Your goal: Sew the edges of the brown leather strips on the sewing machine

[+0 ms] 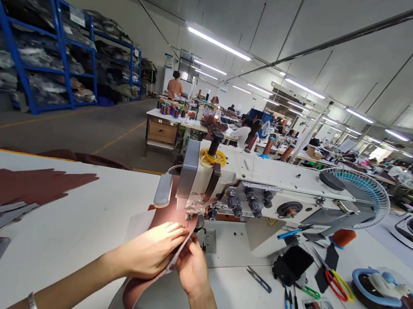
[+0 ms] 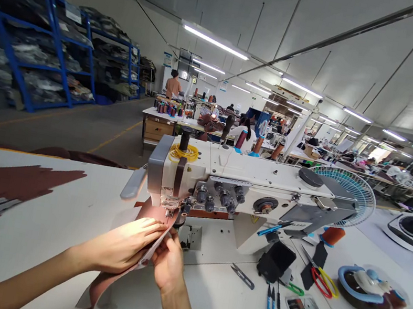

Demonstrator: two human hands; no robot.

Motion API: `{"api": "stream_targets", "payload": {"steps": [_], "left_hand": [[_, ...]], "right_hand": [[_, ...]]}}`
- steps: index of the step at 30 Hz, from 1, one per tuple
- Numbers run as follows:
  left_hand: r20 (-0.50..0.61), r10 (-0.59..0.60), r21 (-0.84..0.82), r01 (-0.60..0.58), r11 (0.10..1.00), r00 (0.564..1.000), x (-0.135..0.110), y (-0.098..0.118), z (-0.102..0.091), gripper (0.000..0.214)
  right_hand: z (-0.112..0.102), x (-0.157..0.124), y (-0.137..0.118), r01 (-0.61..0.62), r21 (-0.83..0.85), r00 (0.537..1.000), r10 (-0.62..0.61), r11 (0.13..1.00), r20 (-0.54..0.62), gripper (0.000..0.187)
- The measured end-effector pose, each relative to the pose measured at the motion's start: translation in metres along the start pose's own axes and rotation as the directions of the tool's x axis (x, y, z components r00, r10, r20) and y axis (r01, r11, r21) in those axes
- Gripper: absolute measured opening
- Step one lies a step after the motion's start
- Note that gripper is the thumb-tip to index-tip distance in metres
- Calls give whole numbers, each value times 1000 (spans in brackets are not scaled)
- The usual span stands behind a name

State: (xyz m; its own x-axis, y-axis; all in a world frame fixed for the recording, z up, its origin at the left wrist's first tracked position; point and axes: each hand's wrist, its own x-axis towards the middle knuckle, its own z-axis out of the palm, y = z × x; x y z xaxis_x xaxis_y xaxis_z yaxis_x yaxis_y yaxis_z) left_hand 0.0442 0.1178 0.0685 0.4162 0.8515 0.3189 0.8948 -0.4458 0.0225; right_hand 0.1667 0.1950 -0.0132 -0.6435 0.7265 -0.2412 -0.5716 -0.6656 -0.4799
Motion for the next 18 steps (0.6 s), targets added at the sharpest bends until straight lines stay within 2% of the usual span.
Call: {"api": "stream_targets", "payload": {"steps": [9,15,18], "left_hand": [[0,12,85,-12,996,1000,1,-9,5,20],[24,66,156,-69,985,998,3,-12,5,20],[1,85,153,-85,985,996,4,-11,2,22]], "right_hand": [[8,-4,2,104,-200,994,-106,974,-1,31],[9,-4,-1,130,-221,991,-135,967,-8,29],[8,-3,-3,116,-228,993,-120,967,-4,27]]}}
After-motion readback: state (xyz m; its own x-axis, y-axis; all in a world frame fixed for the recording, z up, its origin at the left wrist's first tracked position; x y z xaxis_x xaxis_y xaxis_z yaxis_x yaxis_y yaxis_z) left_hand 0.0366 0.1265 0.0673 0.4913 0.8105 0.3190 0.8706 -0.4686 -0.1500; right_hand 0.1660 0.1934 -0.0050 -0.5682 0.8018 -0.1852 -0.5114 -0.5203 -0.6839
